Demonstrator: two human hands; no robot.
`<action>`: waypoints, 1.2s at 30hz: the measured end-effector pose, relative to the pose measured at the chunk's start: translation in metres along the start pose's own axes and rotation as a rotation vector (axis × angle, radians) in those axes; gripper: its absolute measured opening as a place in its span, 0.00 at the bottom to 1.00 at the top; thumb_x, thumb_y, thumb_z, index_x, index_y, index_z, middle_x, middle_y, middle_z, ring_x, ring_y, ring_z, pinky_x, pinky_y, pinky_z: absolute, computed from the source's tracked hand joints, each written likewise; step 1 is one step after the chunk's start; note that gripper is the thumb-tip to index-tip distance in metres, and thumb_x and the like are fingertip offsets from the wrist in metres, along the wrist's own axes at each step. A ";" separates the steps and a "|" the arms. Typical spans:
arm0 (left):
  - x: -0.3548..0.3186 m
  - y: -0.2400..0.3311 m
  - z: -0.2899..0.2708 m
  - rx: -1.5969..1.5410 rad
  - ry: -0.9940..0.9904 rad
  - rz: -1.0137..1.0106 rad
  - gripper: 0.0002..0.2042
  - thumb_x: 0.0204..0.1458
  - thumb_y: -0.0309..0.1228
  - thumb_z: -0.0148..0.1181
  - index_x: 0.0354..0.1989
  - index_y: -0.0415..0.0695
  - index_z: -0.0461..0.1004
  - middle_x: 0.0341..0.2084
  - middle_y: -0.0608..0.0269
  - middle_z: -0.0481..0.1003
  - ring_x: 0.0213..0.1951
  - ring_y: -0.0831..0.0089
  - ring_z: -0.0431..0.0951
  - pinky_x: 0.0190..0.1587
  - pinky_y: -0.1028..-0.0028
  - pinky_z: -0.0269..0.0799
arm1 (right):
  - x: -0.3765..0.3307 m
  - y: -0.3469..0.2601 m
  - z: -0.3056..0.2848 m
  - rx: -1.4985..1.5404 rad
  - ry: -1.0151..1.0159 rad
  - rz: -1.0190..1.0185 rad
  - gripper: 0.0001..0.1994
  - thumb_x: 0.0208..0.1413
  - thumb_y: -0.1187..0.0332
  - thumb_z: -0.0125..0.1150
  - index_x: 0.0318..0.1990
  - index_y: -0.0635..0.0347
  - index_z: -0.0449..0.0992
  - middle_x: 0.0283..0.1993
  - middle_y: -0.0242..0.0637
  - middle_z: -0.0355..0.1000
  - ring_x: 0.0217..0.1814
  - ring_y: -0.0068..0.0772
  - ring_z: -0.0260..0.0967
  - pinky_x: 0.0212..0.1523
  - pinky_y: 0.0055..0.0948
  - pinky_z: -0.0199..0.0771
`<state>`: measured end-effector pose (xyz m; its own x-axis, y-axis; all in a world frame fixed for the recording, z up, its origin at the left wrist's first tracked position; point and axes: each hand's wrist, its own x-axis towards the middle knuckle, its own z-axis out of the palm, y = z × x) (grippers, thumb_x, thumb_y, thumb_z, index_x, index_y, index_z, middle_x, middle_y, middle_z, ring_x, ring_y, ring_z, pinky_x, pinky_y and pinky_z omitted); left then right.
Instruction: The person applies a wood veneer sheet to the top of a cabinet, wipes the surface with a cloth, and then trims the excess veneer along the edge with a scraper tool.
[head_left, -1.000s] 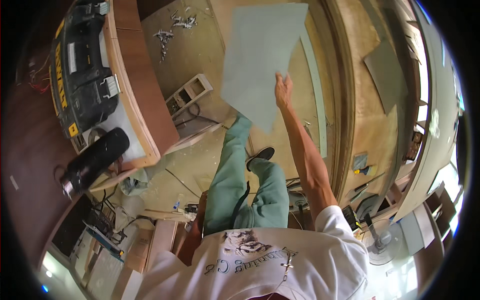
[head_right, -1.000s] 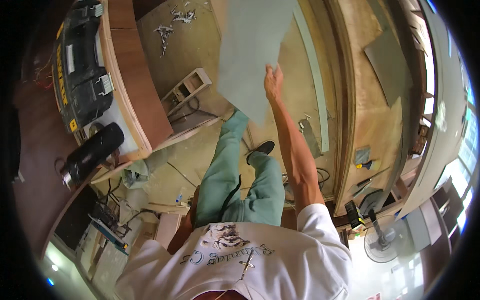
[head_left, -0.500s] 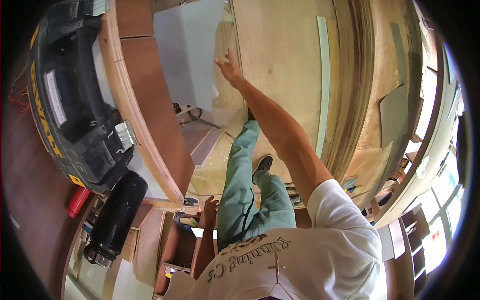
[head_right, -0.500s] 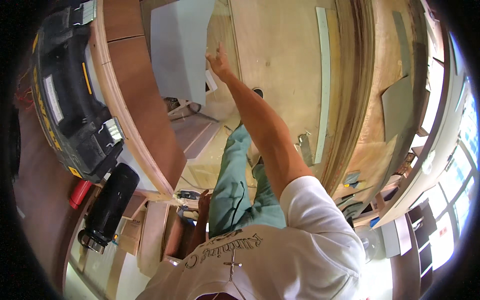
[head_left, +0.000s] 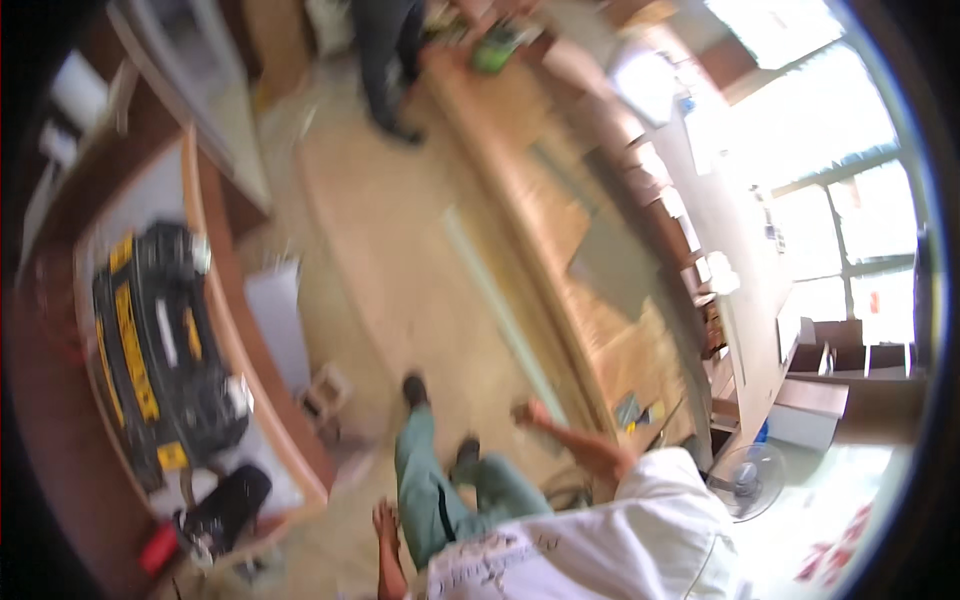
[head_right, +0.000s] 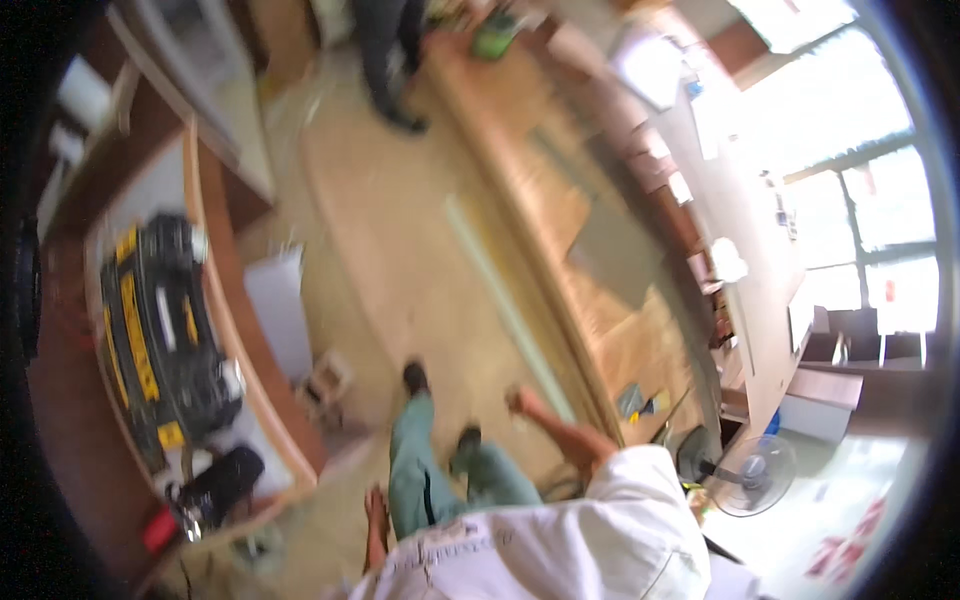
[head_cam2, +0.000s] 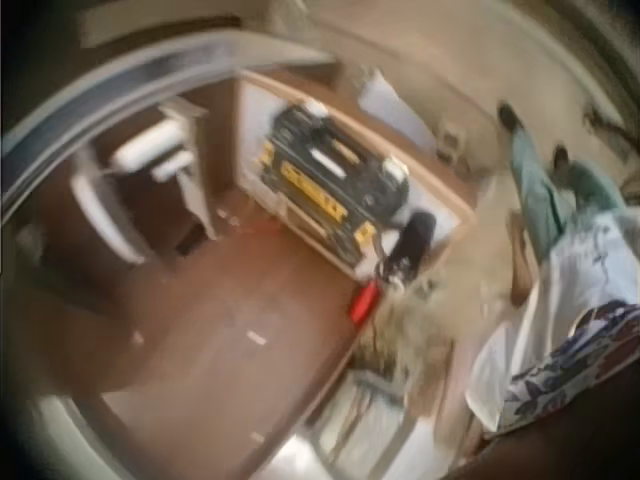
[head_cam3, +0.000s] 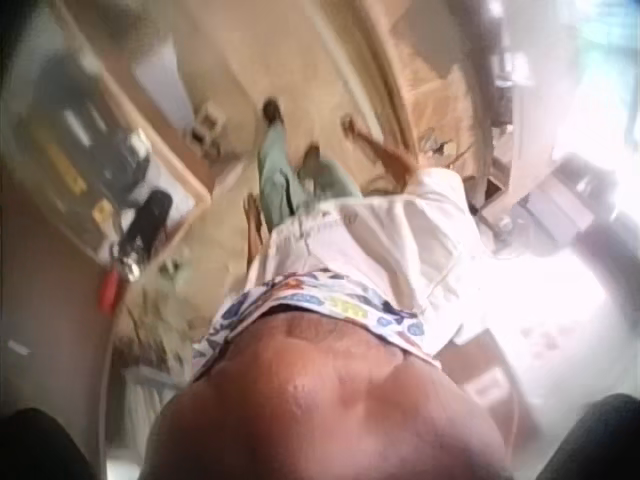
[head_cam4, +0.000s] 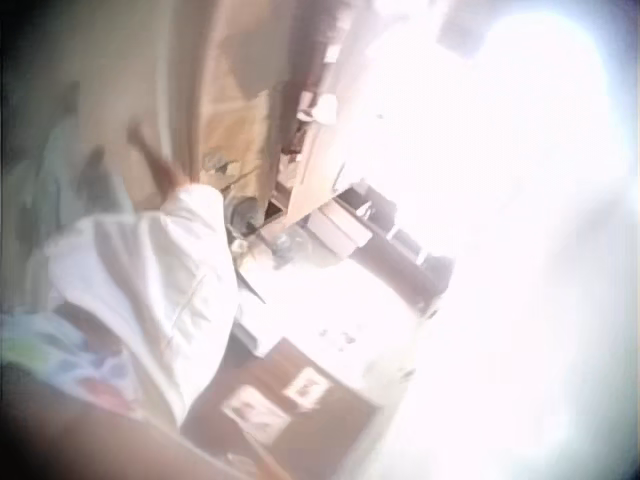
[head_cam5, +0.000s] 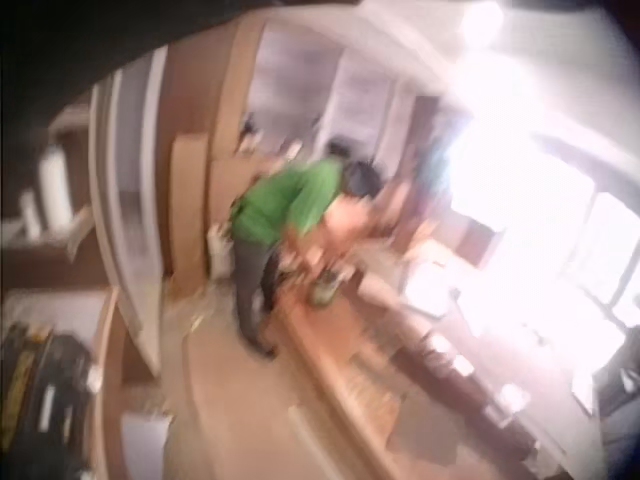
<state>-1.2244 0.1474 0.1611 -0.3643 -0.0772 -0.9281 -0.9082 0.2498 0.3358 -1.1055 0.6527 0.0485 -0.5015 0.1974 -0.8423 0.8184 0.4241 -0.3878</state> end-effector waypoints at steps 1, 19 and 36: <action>0.010 -0.009 0.021 -0.005 -0.118 0.027 0.24 0.59 0.46 0.52 0.62 0.53 0.63 0.52 0.59 0.71 0.53 0.65 0.72 0.51 0.63 0.71 | -0.044 0.064 0.001 -0.093 0.098 -0.138 0.14 0.48 0.66 0.61 0.44 0.55 0.73 0.32 0.42 0.73 0.38 0.43 0.74 0.36 0.42 0.74; -0.257 0.039 0.226 1.108 -0.715 1.386 0.23 0.57 0.42 0.54 0.55 0.38 0.68 0.53 0.42 0.70 0.56 0.49 0.70 0.57 0.60 0.65 | -0.321 -0.041 0.141 1.622 0.725 -0.279 0.29 0.60 0.54 0.59 0.65 0.54 0.59 0.48 0.33 0.69 0.43 0.27 0.69 0.40 0.32 0.75; -0.154 -0.094 0.092 1.770 -1.158 0.921 0.30 0.61 0.45 0.45 0.63 0.32 0.60 0.60 0.39 0.63 0.63 0.51 0.62 0.65 0.62 0.55 | -0.567 -0.079 0.411 2.316 0.966 -0.679 0.29 0.62 0.49 0.51 0.67 0.52 0.58 0.62 0.44 0.64 0.59 0.37 0.67 0.60 0.38 0.66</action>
<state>-1.0641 0.2251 0.2578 0.3840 0.7421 -0.5494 0.6181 0.2354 0.7500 -0.7709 0.1437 0.4029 -0.0920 0.8766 -0.4723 -0.7888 -0.3537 -0.5028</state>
